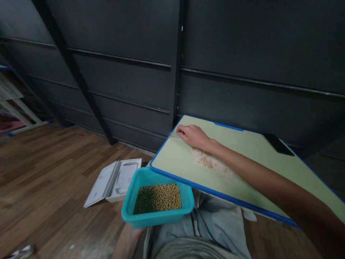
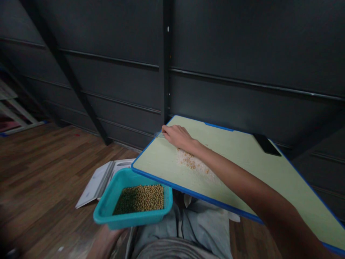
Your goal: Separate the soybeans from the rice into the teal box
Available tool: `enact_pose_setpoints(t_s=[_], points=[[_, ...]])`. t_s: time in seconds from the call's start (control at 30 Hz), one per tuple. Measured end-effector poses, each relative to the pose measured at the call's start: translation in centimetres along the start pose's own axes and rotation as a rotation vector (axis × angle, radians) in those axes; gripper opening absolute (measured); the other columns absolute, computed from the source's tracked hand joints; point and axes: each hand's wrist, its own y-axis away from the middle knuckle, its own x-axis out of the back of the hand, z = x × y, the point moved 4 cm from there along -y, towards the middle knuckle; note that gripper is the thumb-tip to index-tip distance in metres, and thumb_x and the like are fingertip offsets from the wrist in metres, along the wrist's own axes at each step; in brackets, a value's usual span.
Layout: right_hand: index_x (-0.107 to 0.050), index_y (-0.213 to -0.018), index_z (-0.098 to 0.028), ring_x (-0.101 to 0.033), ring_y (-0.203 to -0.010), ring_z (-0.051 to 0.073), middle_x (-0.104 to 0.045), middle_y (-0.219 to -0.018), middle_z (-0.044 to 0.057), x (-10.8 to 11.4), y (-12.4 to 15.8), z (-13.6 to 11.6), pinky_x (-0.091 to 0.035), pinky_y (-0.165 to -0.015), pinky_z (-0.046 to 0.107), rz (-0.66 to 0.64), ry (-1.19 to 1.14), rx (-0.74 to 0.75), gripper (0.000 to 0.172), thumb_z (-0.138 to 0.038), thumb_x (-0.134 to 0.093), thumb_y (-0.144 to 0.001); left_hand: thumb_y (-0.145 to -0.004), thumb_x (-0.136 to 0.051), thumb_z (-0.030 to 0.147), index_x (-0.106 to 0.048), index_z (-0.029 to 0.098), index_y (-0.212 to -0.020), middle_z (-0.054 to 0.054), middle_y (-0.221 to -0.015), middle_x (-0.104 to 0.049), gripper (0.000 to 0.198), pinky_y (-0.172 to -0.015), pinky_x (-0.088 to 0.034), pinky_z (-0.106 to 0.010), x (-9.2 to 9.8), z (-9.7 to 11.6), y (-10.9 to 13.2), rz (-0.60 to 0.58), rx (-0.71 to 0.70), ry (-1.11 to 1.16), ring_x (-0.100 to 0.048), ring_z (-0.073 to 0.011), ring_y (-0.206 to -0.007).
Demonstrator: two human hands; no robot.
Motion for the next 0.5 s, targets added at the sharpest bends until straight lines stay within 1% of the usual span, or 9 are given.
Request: enact_pose_setpoints(t_s=[0.07,0.17,0.2,0.27,0.33,0.4,0.5], points=[[-0.066,-0.109,-0.022,-0.064,-0.082,0.022,-0.074,-0.097,0.009,0.0,0.3,-0.8,-0.035,-0.068,0.032,-0.008,0.005,0.039,0.022,-0.027,-0.047,-0.1,-0.098,-0.029,0.023,-0.081,0.015,-0.08,-0.013,-0.087,-0.079,0.055,-0.107,-0.045,-0.05,-0.7,0.8,0.2,0.087,-0.065,-0.037,-0.073,-0.0288,-0.1],[-0.066,-0.109,-0.022,-0.065,-0.083,0.021,-0.074,-0.097,0.008,0.3,1.1,-2.1,-0.036,-0.069,0.031,-0.012,-0.021,0.094,0.021,-0.027,-0.047,-0.1,-0.098,-0.031,0.022,-0.08,0.017,-0.076,-0.011,-0.082,-0.08,0.054,-0.105,-0.047,-0.046,-2.4,1.1,0.7,0.251,-0.017,-0.076,-0.073,-0.0272,-0.1],[-0.066,-0.108,-0.022,-0.065,-0.083,0.021,-0.074,-0.096,0.008,0.5,1.6,-2.7,-0.036,-0.069,0.031,-0.018,-0.043,0.111,0.021,-0.026,-0.047,-0.1,-0.098,-0.03,0.023,-0.079,0.018,-0.069,-0.01,-0.078,-0.079,0.057,-0.105,-0.048,-0.046,-2.9,1.0,0.9,0.316,-0.005,-0.087,-0.074,-0.027,-0.098],[-0.066,-0.107,-0.022,-0.065,-0.082,0.02,-0.075,-0.095,0.007,1.0,2.5,-3.8,-0.038,-0.07,0.03,-0.043,-0.099,0.149,0.019,-0.025,-0.049,-0.099,-0.098,-0.03,0.024,-0.076,0.02,-0.062,-0.008,-0.071,-0.078,0.059,-0.105,-0.048,-0.045,-4.0,0.8,1.2,0.418,0.007,-0.083,-0.074,-0.0265,-0.099],[-0.066,-0.108,-0.022,-0.066,-0.084,0.019,-0.075,-0.096,0.006,1.8,3.4,-4.7,-0.039,-0.072,0.029,-0.072,-0.142,0.196,0.019,-0.025,-0.049,-0.099,-0.098,-0.031,0.026,-0.076,0.022,-0.064,-0.006,-0.069,-0.078,0.057,-0.105,-0.048,-0.045,-5.0,0.3,1.4,0.422,0.015,-0.078,-0.072,-0.0267,-0.103],[-0.067,-0.108,-0.022,-0.066,-0.085,0.019,-0.075,-0.099,0.006,2.8,4.0,-5.0,-0.039,-0.074,0.029,-0.06,-0.143,0.207,0.02,-0.024,-0.049,-0.099,-0.098,-0.03,0.027,-0.077,0.023,-0.066,-0.006,-0.069,-0.078,0.057,-0.105,-0.048,-0.046,-5.6,-0.4,1.5,0.418,0.029,-0.071,-0.071,-0.0271,-0.107],[-0.068,-0.107,-0.021,-0.065,-0.08,0.018,-0.075,-0.096,0.006,4.2,4.0,-3.4,-0.04,-0.073,0.03,0.01,-0.139,0.122,0.02,-0.025,-0.051,-0.097,-0.098,-0.028,0.027,-0.076,0.02,-0.062,-0.01,-0.071,-0.078,0.061,-0.104,-0.048,-0.049,-5.8,-1.5,1.6,0.428,0.029,-0.019,-0.071,-0.0289,-0.107]])
